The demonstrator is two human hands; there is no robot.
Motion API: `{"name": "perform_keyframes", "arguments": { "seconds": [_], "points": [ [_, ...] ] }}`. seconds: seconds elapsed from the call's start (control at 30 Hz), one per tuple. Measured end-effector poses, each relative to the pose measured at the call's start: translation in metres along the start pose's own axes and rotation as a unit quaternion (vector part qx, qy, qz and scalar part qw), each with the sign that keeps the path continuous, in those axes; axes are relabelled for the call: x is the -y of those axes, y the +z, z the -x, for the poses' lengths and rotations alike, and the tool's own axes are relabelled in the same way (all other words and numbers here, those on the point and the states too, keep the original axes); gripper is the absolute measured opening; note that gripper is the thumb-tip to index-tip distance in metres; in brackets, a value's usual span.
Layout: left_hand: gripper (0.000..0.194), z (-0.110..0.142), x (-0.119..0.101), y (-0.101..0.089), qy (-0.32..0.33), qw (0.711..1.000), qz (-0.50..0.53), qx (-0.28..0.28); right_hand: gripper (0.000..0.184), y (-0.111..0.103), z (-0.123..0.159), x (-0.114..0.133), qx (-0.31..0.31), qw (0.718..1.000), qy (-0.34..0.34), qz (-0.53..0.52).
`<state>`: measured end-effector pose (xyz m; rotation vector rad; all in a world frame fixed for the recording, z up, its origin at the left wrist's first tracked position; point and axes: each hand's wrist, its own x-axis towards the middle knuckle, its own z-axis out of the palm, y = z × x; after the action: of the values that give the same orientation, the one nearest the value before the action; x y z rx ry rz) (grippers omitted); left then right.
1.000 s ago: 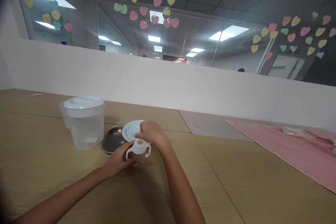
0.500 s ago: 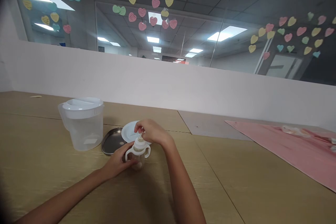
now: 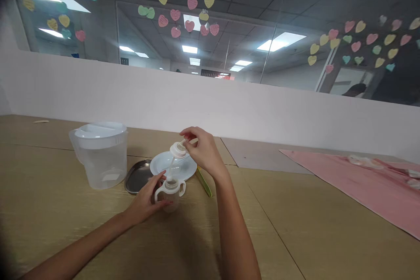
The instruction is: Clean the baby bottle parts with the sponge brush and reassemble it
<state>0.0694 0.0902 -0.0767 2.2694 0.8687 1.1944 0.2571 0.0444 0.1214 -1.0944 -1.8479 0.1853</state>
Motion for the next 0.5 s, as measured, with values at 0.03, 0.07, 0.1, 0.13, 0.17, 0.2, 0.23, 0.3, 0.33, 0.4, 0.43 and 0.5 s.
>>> {"name": "perform_keyframes", "arguments": {
  "seconds": [0.03, 0.07, 0.1, 0.13, 0.17, 0.2, 0.23, 0.3, 0.33, 0.4, 0.43, 0.5],
  "points": [
    [0.075, 0.000, 0.001, -0.001, -0.002, 1.000, 0.000, -0.014, 0.020, 0.000, -0.001, -0.001, -0.025, 1.000, -0.003, -0.010],
    [0.071, 0.000, 0.002, -0.002, -0.005, 0.999, -0.002, -0.033, 0.019, 0.001, -0.002, -0.003, -0.046, 0.999, -0.004, -0.017],
    [0.066, -0.001, 0.002, -0.003, -0.007, 0.999, -0.005, -0.053, 0.019, 0.002, -0.003, -0.006, -0.059, 0.998, -0.005, -0.020],
    [0.062, -0.001, 0.003, -0.005, -0.009, 0.997, -0.010, -0.073, 0.019, 0.003, -0.005, -0.010, -0.067, 0.998, -0.005, -0.018],
    [0.058, -0.002, 0.004, -0.006, -0.009, 0.996, -0.015, -0.089, 0.020, 0.005, -0.007, -0.014, -0.070, 0.998, -0.005, -0.008],
    [0.055, -0.002, 0.004, -0.008, -0.008, 0.995, -0.021, -0.100, 0.020, 0.008, -0.008, -0.019, -0.069, 0.998, -0.004, 0.008],
    [0.052, -0.003, 0.004, -0.009, -0.006, 0.994, -0.027, -0.105, 0.021, 0.012, -0.009, -0.024, -0.066, 0.997, -0.003, 0.031],
    [0.047, -0.004, 0.005, -0.011, -0.006, 0.994, -0.043, -0.103, 0.023, 0.021, -0.012, -0.035, -0.054, 0.995, 0.000, 0.088],
    [0.044, -0.005, 0.005, -0.011, -0.010, 0.993, -0.053, -0.102, 0.024, 0.027, -0.012, -0.041, -0.043, 0.992, 0.002, 0.117],
    [0.040, -0.006, 0.005, -0.011, -0.025, 0.991, -0.069, -0.111, 0.026, 0.039, -0.014, -0.053, -0.017, 0.985, 0.011, 0.171],
    [0.039, -0.006, 0.005, -0.011, -0.035, 0.989, -0.074, -0.121, 0.026, 0.044, -0.014, -0.058, -0.005, 0.981, 0.013, 0.192],
    [0.039, -0.007, 0.006, -0.012, -0.050, 0.986, -0.081, -0.136, 0.024, 0.054, -0.015, -0.068, 0.013, 0.974, 0.023, 0.223]
  ]
}}
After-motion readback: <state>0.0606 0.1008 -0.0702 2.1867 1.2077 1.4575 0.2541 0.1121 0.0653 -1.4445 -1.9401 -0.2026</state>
